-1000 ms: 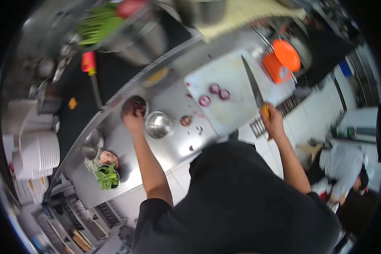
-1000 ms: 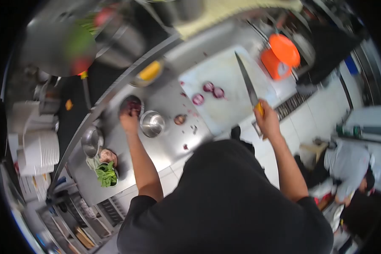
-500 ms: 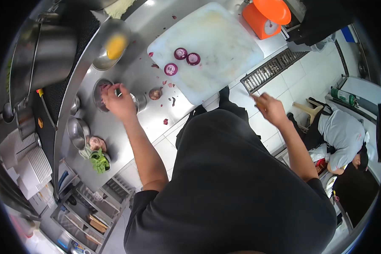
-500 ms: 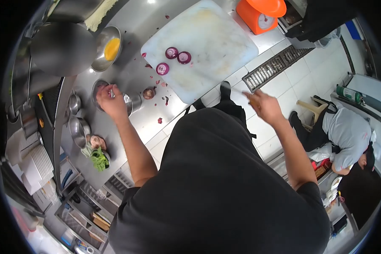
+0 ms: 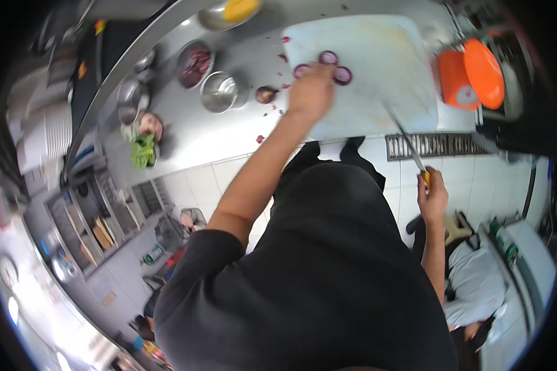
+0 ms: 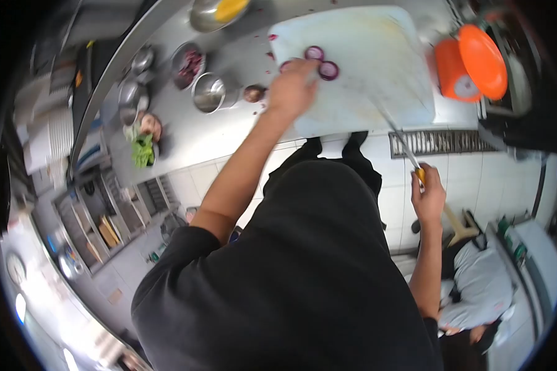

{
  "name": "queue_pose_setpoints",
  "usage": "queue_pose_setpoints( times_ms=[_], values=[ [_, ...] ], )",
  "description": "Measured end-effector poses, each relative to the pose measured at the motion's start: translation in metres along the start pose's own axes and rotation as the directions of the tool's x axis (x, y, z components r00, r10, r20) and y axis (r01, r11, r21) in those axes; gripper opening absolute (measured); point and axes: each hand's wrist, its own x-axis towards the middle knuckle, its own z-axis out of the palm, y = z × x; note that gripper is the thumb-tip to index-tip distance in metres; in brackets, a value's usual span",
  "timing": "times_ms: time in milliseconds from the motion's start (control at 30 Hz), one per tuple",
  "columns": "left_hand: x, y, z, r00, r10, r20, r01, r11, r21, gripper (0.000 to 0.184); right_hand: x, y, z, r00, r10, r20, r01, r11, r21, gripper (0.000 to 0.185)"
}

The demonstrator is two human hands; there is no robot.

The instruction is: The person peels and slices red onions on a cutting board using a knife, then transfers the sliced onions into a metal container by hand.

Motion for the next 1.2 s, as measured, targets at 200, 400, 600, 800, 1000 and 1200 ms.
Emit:
queue_pose_setpoints(
  times_ms=[200, 400, 600, 800, 1000, 1200],
  values=[
    [0.010, 0.013, 0.046, 0.983, -0.134, 0.127, 0.131, 0.991, 0.033, 0.051, 0.008, 0.013, 0.032, 0.969, 0.220, 0.113, -0.213, 0.974, -0.076, 0.027],
    [0.003, 0.017, 0.056, 0.986, 0.070, 0.153, -0.050, 0.990, -0.133, 0.049, 0.030, -0.009, 0.055, 0.986, 0.158, 0.049, -0.155, 0.986, -0.061, 0.029],
    [0.004, 0.012, 0.053, 0.981, 0.017, 0.194, 0.046, 0.948, -0.316, 0.065, 0.045, -0.066, 0.050, 0.983, 0.177, 0.052, -0.167, 0.975, -0.149, 0.031],
    [0.007, 0.014, 0.044, 0.994, 0.023, 0.110, -0.007, 0.989, -0.146, 0.023, 0.046, -0.111, 0.033, 0.978, 0.162, 0.132, -0.146, 0.982, -0.123, 0.028],
    [-0.032, -0.018, -0.030, 0.892, -0.331, 0.307, 0.296, 0.943, 0.154, 0.026, 0.041, -0.116, 0.018, 0.981, 0.185, 0.053, -0.179, 0.978, -0.109, 0.028],
    [-0.123, -0.069, -0.060, 0.984, -0.133, 0.115, 0.109, 0.975, 0.191, 0.040, 0.034, -0.067, 0.041, 0.947, 0.322, 0.013, -0.318, 0.941, -0.113, 0.027]
  ],
)
